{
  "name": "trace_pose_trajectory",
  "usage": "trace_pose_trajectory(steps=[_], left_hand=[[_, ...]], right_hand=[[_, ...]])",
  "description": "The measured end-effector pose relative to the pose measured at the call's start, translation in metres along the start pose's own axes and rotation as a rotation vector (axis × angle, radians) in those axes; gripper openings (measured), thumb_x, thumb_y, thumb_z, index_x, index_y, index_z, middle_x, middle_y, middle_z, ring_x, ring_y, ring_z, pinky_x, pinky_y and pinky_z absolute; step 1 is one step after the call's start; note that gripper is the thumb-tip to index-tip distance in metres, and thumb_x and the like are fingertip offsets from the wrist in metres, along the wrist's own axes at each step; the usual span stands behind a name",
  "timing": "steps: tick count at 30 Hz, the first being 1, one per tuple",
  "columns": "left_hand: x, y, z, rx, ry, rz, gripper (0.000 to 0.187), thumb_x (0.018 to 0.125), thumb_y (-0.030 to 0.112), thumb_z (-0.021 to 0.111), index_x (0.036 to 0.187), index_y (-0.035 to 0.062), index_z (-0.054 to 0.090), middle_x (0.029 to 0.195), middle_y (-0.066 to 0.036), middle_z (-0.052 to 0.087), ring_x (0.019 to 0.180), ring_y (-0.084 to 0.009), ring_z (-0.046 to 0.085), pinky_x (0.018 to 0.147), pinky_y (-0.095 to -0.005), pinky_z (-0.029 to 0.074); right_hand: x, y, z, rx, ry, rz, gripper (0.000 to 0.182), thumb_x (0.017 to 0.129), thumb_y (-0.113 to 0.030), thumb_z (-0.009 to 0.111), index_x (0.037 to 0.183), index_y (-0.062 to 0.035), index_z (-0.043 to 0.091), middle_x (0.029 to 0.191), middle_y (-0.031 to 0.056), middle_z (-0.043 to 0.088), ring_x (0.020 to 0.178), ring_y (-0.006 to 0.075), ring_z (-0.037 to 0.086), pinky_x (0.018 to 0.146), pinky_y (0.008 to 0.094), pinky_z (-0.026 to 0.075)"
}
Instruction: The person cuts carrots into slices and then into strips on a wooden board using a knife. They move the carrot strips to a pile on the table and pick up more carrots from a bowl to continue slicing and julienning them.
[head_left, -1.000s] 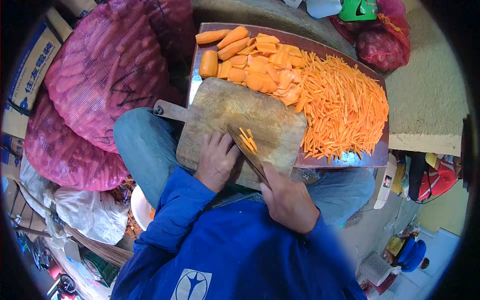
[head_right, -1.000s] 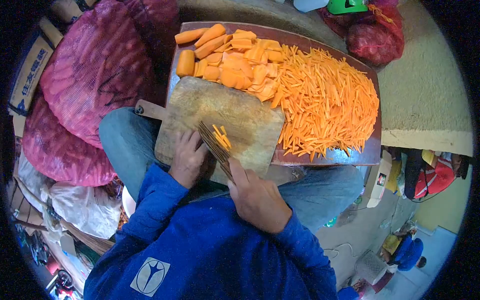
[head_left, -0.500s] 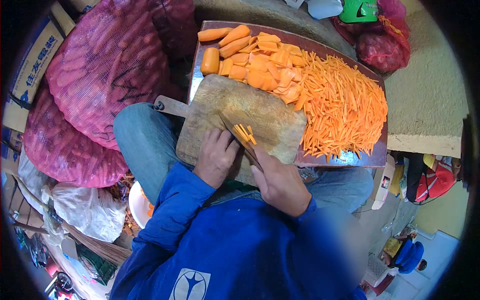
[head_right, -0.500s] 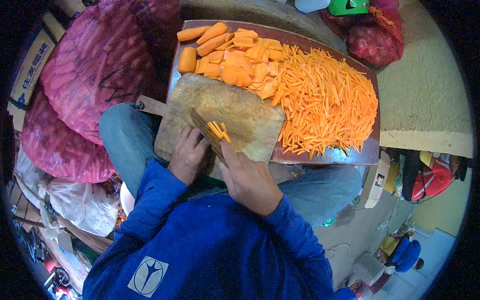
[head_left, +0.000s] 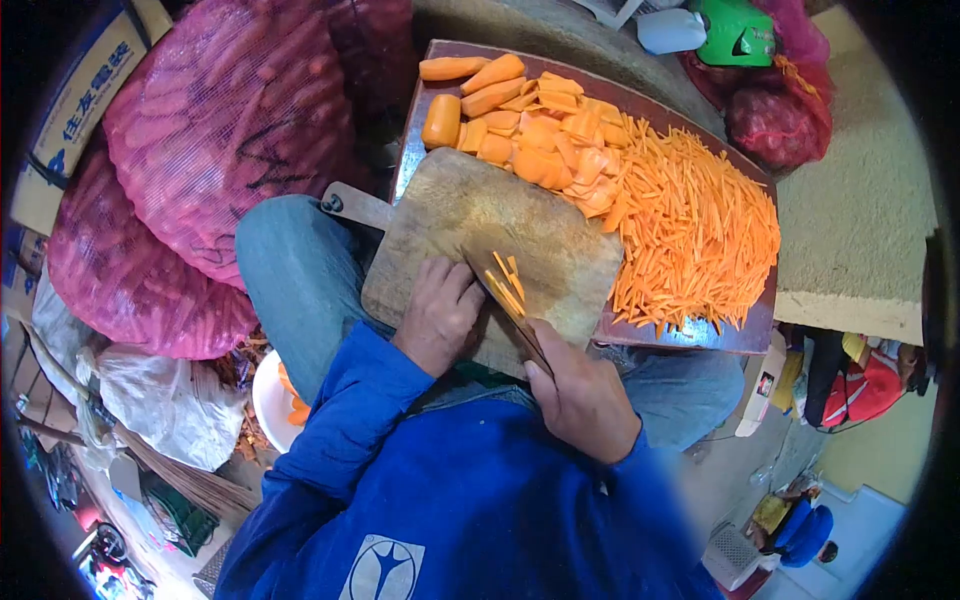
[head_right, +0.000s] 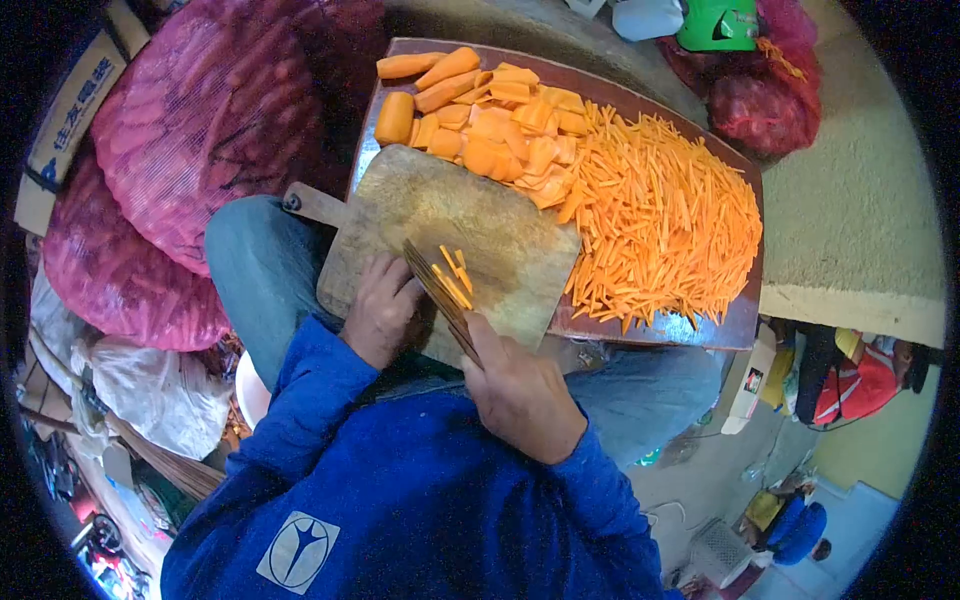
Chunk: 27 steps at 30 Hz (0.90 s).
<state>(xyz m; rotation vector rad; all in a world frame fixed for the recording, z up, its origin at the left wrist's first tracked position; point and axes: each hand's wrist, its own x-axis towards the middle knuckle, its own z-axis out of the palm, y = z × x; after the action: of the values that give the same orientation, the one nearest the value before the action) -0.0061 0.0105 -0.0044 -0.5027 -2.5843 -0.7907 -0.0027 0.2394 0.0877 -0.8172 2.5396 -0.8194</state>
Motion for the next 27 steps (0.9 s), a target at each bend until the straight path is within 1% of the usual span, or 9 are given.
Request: trace_pose_trajectory(steps=[6, 9, 13, 15, 16, 18, 22, 24, 27], left_hand=[[-0.002, 0.0, -0.002, -0.025, 0.001, 0.02, 0.026, 0.077, 0.006, 0.068, 0.101, -0.003, 0.072, 0.105, -0.016, 0.063, 0.1, -0.0356, 0.06, 0.091, -0.0473, 0.05], [-0.003, -0.005, 0.0, -0.013, 0.01, 0.022, 0.026, 0.077, 0.008, 0.068, 0.1, -0.0027, 0.072, 0.103, -0.016, 0.062, 0.1, -0.0352, 0.059, 0.091, -0.047, 0.05], [-0.003, -0.003, -0.001, -0.012, 0.002, 0.0, 0.024, 0.077, 0.008, 0.068, 0.098, -0.0022, 0.072, 0.1, -0.015, 0.062, 0.099, -0.0345, 0.059, 0.09, -0.0462, 0.05], [-0.003, -0.002, -0.001, -0.02, 0.003, -0.002, 0.024, 0.077, 0.008, 0.068, 0.098, -0.0023, 0.072, 0.1, -0.015, 0.061, 0.098, -0.0345, 0.059, 0.089, -0.0461, 0.05], [-0.003, -0.003, -0.001, -0.028, 0.003, -0.004, 0.024, 0.077, 0.008, 0.068, 0.098, -0.0023, 0.072, 0.1, -0.014, 0.061, 0.098, -0.0344, 0.058, 0.089, -0.0459, 0.049], [-0.003, -0.006, 0.0, -0.023, 0.013, 0.01, 0.024, 0.077, 0.008, 0.068, 0.098, -0.0023, 0.072, 0.099, -0.014, 0.061, 0.098, -0.0344, 0.058, 0.089, -0.0458, 0.049], [-0.003, -0.004, -0.001, -0.018, 0.009, 0.012, 0.022, 0.076, 0.008, 0.068, 0.096, -0.0022, 0.071, 0.099, -0.014, 0.061, 0.097, -0.0342, 0.058, 0.088, -0.0454, 0.05], [-0.004, -0.005, 0.001, -0.016, 0.013, 0.018, 0.021, 0.076, 0.008, 0.068, 0.094, -0.0021, 0.071, 0.098, -0.014, 0.061, 0.097, -0.0343, 0.058, 0.088, -0.0455, 0.05], [-0.005, -0.005, 0.002, -0.014, 0.016, 0.021, 0.019, 0.076, 0.008, 0.069, 0.092, -0.0019, 0.07, 0.097, -0.014, 0.061, 0.097, -0.0345, 0.058, 0.088, -0.0456, 0.05]], right_hand=[[0.025, 0.0, 0.007, 0.026, -0.013, 0.008, 0.051, 0.103, -0.018, 0.063, 0.147, 0.0004, 0.047, 0.099, 0.0281, 0.071, 0.091, 0.0482, 0.071, 0.078, 0.0568, 0.057], [0.008, -0.004, -0.002, 0.071, 0.0, 0.02, 0.05, 0.103, -0.017, 0.062, 0.148, -0.0001, 0.048, 0.101, 0.0292, 0.071, 0.094, 0.0483, 0.071, 0.08, 0.0566, 0.056], [0.008, 0.001, 0.007, 0.063, -0.005, 0.031, 0.05, 0.103, -0.017, 0.063, 0.147, 0.0001, 0.048, 0.104, 0.0302, 0.071, 0.096, 0.0478, 0.072, 0.081, 0.0557, 0.056], [0.021, -0.001, 0.009, 0.068, 0.0, 0.061, 0.046, 0.103, -0.012, 0.063, 0.146, -0.0021, 0.054, 0.107, 0.03, 0.072, 0.096, 0.0491, 0.072, 0.081, 0.0535, 0.057], [0.02, -0.001, 0.008, 0.069, 0.007, 0.059, 0.046, 0.103, -0.012, 0.063, 0.146, -0.0021, 0.054, 0.107, 0.03, 0.072, 0.096, 0.0491, 0.072, 0.081, 0.0535, 0.057], [0.017, 0.003, 0.003, 0.082, 0.003, 0.003, 0.053, 0.102, -0.018, 0.065, 0.148, 0.0007, 0.047, 0.106, 0.0305, 0.071, 0.098, 0.0485, 0.071, 0.081, 0.0553, 0.056], [0.002, 0.0, -0.003, 0.083, -0.018, 0.03, 0.051, 0.103, -0.018, 0.063, 0.148, -0.0002, 0.048, 0.107, 0.0306, 0.071, 0.098, 0.0495, 0.071, 0.082, 0.0557, 0.056], [0.006, -0.001, 0.005, 0.125, 0.01, 0.086, 0.042, 0.104, -0.014, 0.062, 0.144, -0.0021, 0.055, 0.108, 0.0299, 0.072, 0.098, 0.0503, 0.071, 0.081, 0.0529, 0.057], [0.02, 0.001, 0.007, 0.103, 0.007, 0.031, 0.042, 0.104, -0.013, 0.062, 0.144, -0.0022, 0.056, 0.104, 0.0297, 0.072, 0.097, 0.0503, 0.071, 0.08, 0.0521, 0.057]])
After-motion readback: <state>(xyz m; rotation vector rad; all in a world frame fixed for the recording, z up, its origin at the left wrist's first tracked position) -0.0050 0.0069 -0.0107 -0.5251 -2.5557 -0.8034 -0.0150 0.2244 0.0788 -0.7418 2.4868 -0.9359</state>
